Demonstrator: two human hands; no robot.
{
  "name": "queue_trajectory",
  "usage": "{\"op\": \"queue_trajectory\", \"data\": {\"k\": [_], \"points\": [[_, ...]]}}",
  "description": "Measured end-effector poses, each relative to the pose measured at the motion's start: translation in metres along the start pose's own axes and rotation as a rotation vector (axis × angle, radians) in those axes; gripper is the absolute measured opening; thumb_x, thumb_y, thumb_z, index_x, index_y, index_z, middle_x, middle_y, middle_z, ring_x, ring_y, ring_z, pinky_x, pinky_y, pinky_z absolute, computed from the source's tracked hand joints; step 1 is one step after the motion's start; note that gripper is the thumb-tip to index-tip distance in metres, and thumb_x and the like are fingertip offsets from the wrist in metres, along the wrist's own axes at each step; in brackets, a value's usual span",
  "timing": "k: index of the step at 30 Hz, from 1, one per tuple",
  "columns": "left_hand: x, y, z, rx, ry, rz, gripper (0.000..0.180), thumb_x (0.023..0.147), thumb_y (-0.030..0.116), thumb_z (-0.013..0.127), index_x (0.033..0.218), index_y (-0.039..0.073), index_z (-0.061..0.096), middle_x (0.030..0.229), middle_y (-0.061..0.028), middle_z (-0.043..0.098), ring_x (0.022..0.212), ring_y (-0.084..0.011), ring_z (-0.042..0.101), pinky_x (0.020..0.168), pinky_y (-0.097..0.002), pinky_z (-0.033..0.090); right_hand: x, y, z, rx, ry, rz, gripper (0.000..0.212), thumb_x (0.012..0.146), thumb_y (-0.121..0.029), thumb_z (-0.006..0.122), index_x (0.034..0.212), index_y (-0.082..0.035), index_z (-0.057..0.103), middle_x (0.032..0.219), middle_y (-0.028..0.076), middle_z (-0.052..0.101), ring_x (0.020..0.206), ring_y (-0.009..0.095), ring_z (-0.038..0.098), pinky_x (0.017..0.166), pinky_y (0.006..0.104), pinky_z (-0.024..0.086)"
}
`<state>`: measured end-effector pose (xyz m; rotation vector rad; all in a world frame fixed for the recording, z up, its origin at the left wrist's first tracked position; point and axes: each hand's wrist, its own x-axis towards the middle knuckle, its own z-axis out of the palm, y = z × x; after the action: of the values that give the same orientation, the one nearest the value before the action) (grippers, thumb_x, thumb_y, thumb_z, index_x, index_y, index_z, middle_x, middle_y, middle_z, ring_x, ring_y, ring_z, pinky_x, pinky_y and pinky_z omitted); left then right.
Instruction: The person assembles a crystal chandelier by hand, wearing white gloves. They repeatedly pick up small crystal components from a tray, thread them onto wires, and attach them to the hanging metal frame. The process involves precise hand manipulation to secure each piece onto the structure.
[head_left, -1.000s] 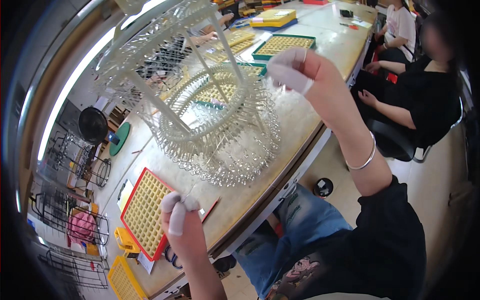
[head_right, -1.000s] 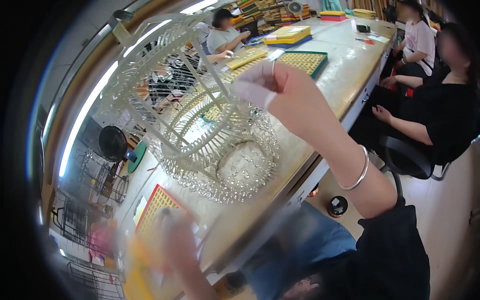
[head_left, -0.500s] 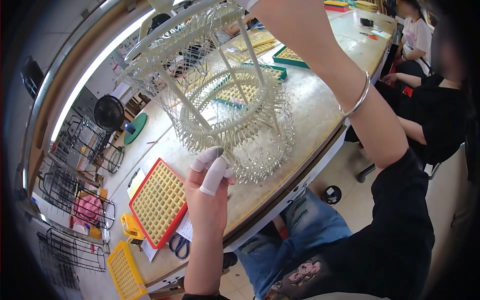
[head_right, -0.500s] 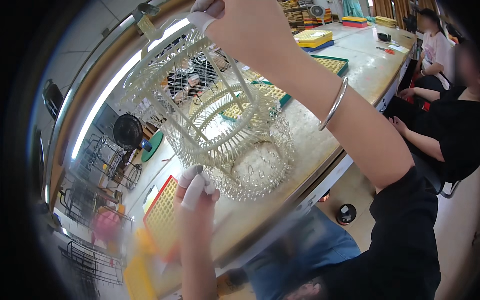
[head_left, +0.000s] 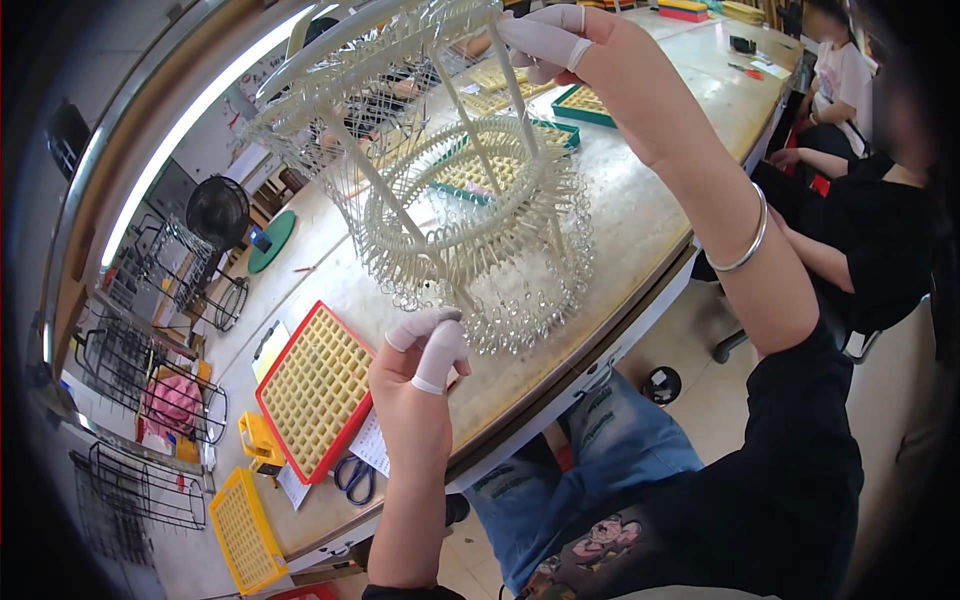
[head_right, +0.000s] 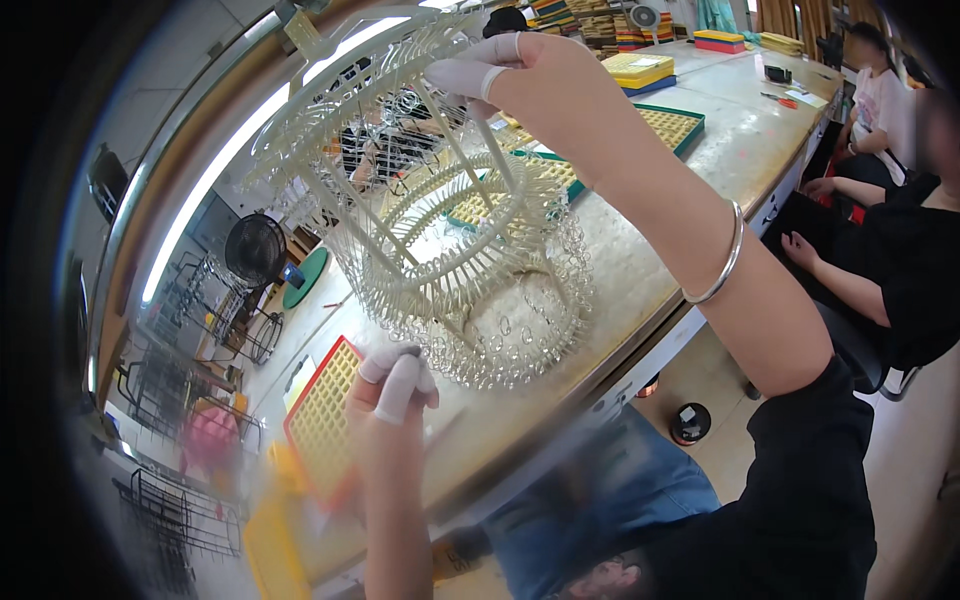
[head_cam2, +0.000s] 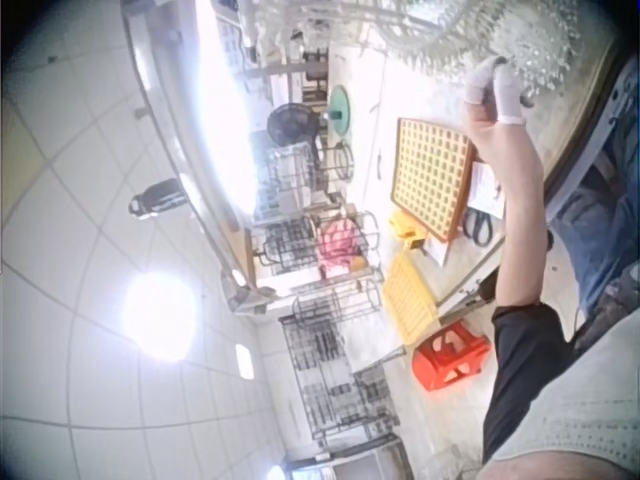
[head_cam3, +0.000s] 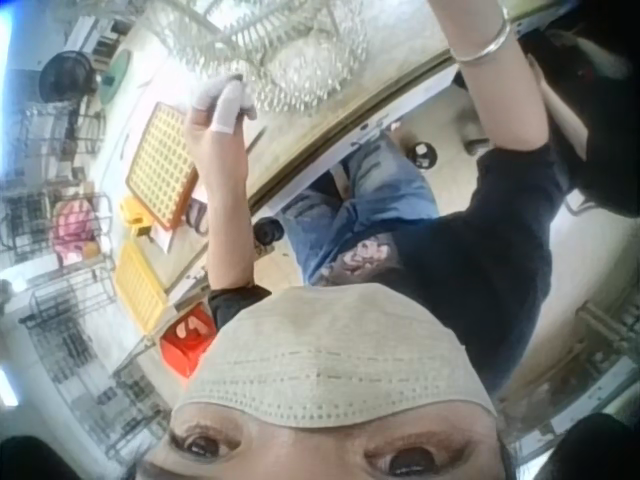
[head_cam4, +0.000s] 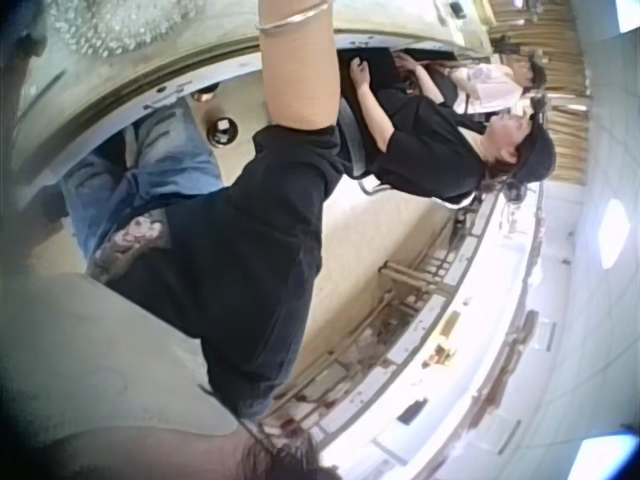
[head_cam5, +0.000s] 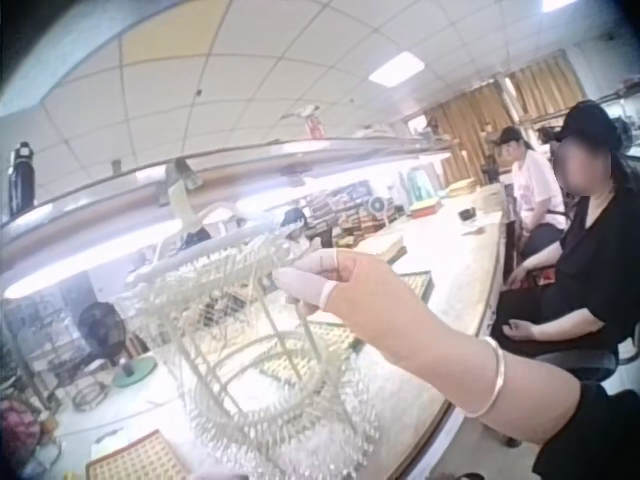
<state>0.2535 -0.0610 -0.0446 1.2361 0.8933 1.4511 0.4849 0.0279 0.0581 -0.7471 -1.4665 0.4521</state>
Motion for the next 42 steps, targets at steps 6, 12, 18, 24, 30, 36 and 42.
{"op": "queue_trajectory", "data": {"k": [6,12,18,24,30,36,42], "points": [[0.008,-0.013,-0.016,-0.076,0.221,0.07,0.011,0.085,0.006,0.058,0.096,0.001,0.057,0.076,-0.0034,0.055,0.063,-0.0101,0.05,0.058,-0.0245,0.041,-0.001,0.01,0.011,0.328,-0.12,0.093,0.025,0.081,-0.022,0.061,0.099,-0.005,0.067,0.082,0.0,0.064,0.077,0.008,0.056,0.073,0.0228,0.041],[0.016,-0.027,-0.013,0.406,0.182,0.216,0.009,0.084,0.006,0.056,0.092,0.001,0.055,0.084,-0.0027,0.049,0.069,-0.008,0.049,0.058,-0.022,0.041,-0.007,0.007,0.025,0.304,-0.105,0.119,0.026,0.082,-0.021,0.06,0.099,-0.002,0.066,0.083,0.001,0.063,0.076,0.007,0.055,0.07,0.0218,0.04],[0.023,-0.035,-0.018,0.591,0.225,0.277,0.01,0.084,0.008,0.056,0.092,0.004,0.057,0.071,0.0001,0.053,0.059,-0.0048,0.046,0.052,-0.0196,0.037,-0.007,0.004,0.033,0.26,-0.089,0.103,0.031,0.083,-0.025,0.062,0.101,0.0,0.065,0.082,0.001,0.063,0.077,0.007,0.054,0.07,0.0209,0.04],[0.025,-0.027,-0.018,0.576,0.191,0.227,0.009,0.082,0.004,0.058,0.091,0.001,0.058,0.084,-0.0014,0.046,0.067,-0.0061,0.047,0.058,-0.0209,0.041,-0.026,0.011,0.024,0.218,-0.287,0.191,0.033,0.084,-0.024,0.064,0.11,-0.004,0.06,0.094,0.004,0.064,0.086,0.009,0.058,0.074,0.0237,0.045],[0.03,-0.022,-0.027,0.624,0.202,0.258,0.009,0.081,0.005,0.06,0.089,0.0,0.06,0.077,-0.0012,0.053,0.064,-0.0057,0.048,0.058,-0.0201,0.041,-0.029,0.035,0.052,-0.331,-0.646,-0.107,0.049,0.077,-0.029,0.069,0.116,-0.004,0.056,0.103,0.013,0.064,0.096,0.02,0.06,0.082,0.0292,0.046],[0.033,-0.015,-0.033,0.646,0.212,0.234,0.009,0.081,0.006,0.062,0.088,0.0,0.061,0.076,-0.0021,0.056,0.064,-0.0061,0.051,0.058,-0.0214,0.042,-0.005,0.023,0.076,-0.487,-1.047,0.11,0.077,0.069,-0.037,0.073,0.129,0.002,0.043,0.118,0.021,0.056,0.107,0.028,0.056,0.09,0.0352,0.043],[0.039,-0.003,-0.035,0.686,0.235,0.198,0.009,0.078,0.008,0.063,0.083,0.001,0.063,0.071,-0.0029,0.059,0.063,-0.0069,0.052,0.057,-0.0218,0.041,0.008,0.039,0.09,-0.415,-1.091,0.252,0.081,0.064,-0.04,0.074,0.126,0.004,0.047,0.111,0.017,0.057,0.104,0.026,0.054,0.087,0.0297,0.04]]}}
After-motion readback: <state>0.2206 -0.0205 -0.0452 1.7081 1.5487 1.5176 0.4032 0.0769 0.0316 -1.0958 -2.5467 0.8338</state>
